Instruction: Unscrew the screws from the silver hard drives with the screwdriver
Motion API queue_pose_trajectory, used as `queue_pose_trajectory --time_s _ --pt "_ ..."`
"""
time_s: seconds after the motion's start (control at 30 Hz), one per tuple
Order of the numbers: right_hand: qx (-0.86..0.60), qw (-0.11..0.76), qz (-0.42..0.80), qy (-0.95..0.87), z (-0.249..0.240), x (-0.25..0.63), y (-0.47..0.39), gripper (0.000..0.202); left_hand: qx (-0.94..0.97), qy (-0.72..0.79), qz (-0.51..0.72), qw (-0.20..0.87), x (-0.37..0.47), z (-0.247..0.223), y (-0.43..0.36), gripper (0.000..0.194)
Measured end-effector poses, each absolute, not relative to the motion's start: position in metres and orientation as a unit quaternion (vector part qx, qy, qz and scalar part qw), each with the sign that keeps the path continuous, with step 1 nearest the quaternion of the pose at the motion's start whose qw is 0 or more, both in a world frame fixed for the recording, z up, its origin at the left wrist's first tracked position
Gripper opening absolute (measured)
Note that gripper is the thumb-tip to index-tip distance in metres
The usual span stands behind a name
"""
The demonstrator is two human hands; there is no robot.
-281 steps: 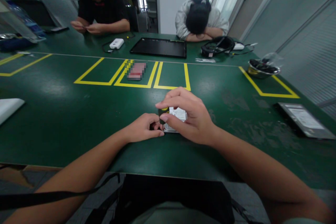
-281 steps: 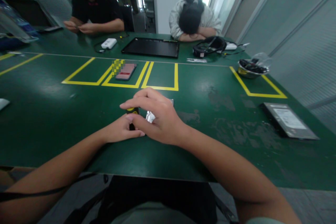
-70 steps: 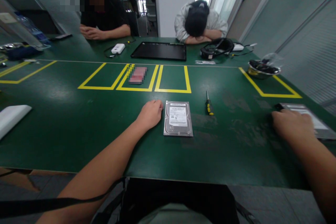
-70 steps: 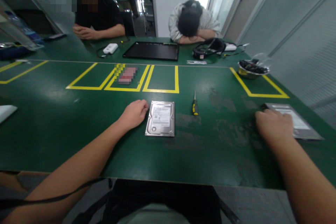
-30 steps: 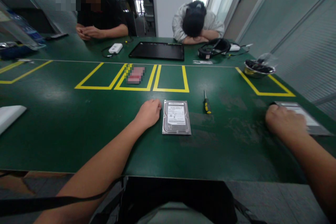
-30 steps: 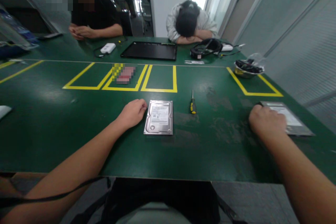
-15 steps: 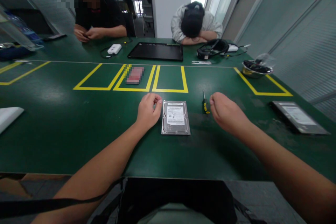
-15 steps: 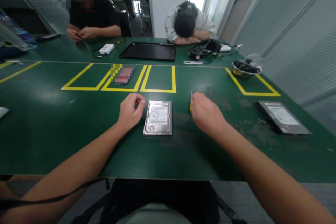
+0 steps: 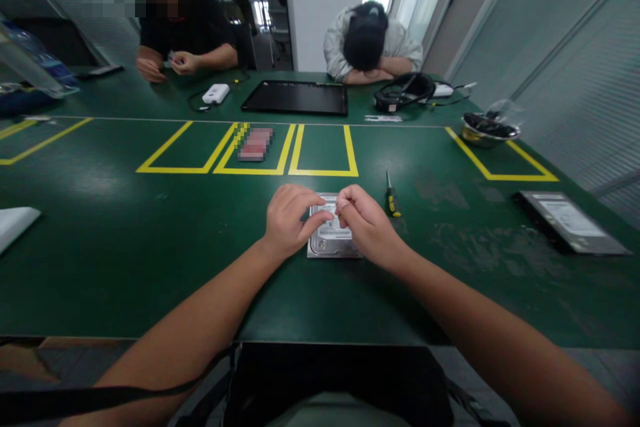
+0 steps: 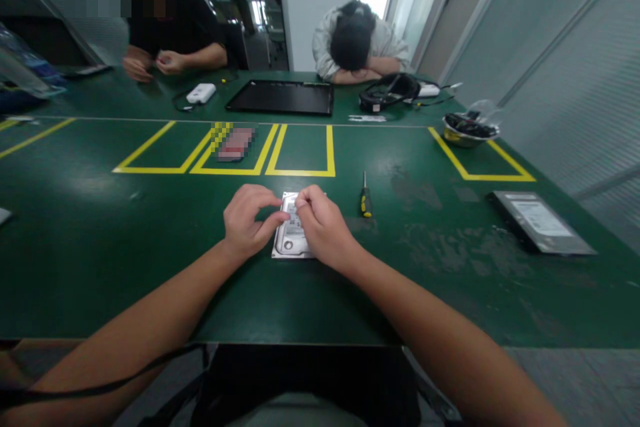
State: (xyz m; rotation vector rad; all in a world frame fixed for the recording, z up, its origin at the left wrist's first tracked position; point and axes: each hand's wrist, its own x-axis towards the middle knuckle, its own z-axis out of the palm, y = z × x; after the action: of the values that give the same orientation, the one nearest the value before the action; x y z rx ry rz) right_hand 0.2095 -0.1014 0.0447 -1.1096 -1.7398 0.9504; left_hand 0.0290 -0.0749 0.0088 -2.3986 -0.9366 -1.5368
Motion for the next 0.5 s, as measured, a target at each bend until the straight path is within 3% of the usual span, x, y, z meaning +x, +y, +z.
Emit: queue_pose_trajectory --time_s 0.13,0.5 --pt "-0.422 0.427 0.437 -0.669 0.038 0.205 -0.1 0.016 -0.812 -0.28 -0.509 0.058 0.034 0.01 -0.078 0.012" --pt "-0.389 0.459 0.545 -0.584 0.031 0.206 -0.1 0.016 -0.813 -0.282 -0.507 0.048 0.038 0.013 -0.083 0.012"
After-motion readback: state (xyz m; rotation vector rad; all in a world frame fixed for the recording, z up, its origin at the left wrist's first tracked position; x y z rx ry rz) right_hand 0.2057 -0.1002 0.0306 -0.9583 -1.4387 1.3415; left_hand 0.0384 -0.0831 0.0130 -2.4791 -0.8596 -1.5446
